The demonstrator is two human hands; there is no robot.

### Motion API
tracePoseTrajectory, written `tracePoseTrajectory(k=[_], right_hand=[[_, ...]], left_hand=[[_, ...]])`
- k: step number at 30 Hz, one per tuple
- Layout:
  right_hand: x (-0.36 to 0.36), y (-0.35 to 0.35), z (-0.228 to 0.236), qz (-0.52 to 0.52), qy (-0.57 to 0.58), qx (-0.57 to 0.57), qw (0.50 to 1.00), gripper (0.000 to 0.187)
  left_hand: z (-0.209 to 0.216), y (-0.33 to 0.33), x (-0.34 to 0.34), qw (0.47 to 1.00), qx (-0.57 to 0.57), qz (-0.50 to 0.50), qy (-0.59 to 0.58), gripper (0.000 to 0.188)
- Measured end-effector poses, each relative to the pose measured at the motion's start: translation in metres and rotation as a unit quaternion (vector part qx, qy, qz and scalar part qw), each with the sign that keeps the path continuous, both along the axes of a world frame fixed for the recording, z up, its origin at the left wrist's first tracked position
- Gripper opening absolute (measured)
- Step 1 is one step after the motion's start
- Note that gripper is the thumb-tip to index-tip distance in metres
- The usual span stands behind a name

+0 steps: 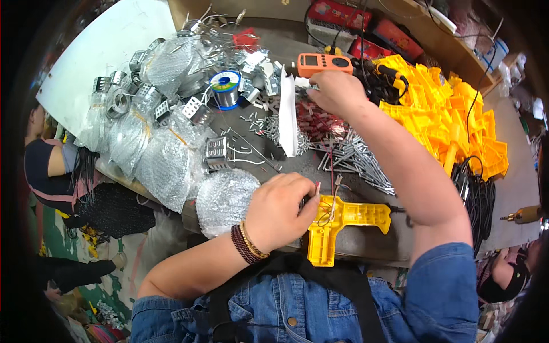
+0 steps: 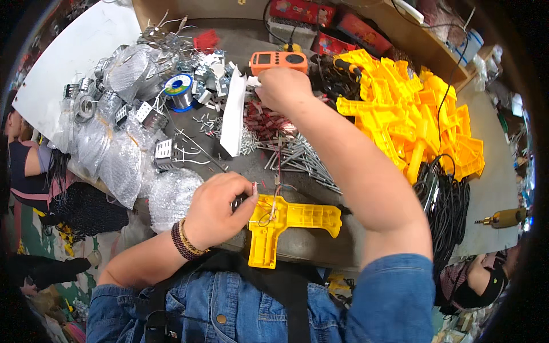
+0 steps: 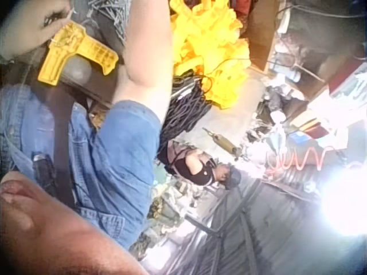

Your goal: Assembling and soldering internal components into a yellow handheld tool housing.

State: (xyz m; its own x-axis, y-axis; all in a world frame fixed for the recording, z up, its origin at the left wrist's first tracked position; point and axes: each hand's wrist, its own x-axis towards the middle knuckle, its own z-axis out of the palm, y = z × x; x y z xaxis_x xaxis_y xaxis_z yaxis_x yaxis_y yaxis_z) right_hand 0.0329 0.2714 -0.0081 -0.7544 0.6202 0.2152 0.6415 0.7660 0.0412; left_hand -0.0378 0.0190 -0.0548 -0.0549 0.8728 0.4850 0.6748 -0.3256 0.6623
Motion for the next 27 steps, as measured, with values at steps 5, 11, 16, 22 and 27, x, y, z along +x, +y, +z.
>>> tracePoseTrajectory(k=[5, 11, 16, 22, 27], right_hand=[[-0.048, 0.011, -0.016, -0.078, -0.064, -0.011, 0.995, 0.039], [-0.031, 0.015, -0.011, 0.037, 0.025, 0.07, 0.997, 0.036], [-0.002, 0.019, 0.038, 0.081, 0.166, 0.191, 0.964, 0.034], [0.064, -0.001, 0.089, 0.153, 0.512, -0.069, 0.843, 0.041], [0.123, -0.092, 0.099, 0.251, 0.586, -0.201, 0.744, 0.042]], left_hand=[[-0.003, -0.002, -0.001, 1.0, 0.019, 0.001, -0.007, 0.009], [-0.004, -0.001, -0.003, 0.999, 0.035, 0.004, -0.018, 0.011], [-0.005, -0.001, -0.002, 0.999, 0.041, -0.003, -0.015, 0.011], [-0.008, -0.001, -0.001, 0.998, 0.063, 0.004, -0.006, 0.011], [-0.007, -0.009, 0.001, 0.997, 0.076, 0.034, 0.001, 0.025]])
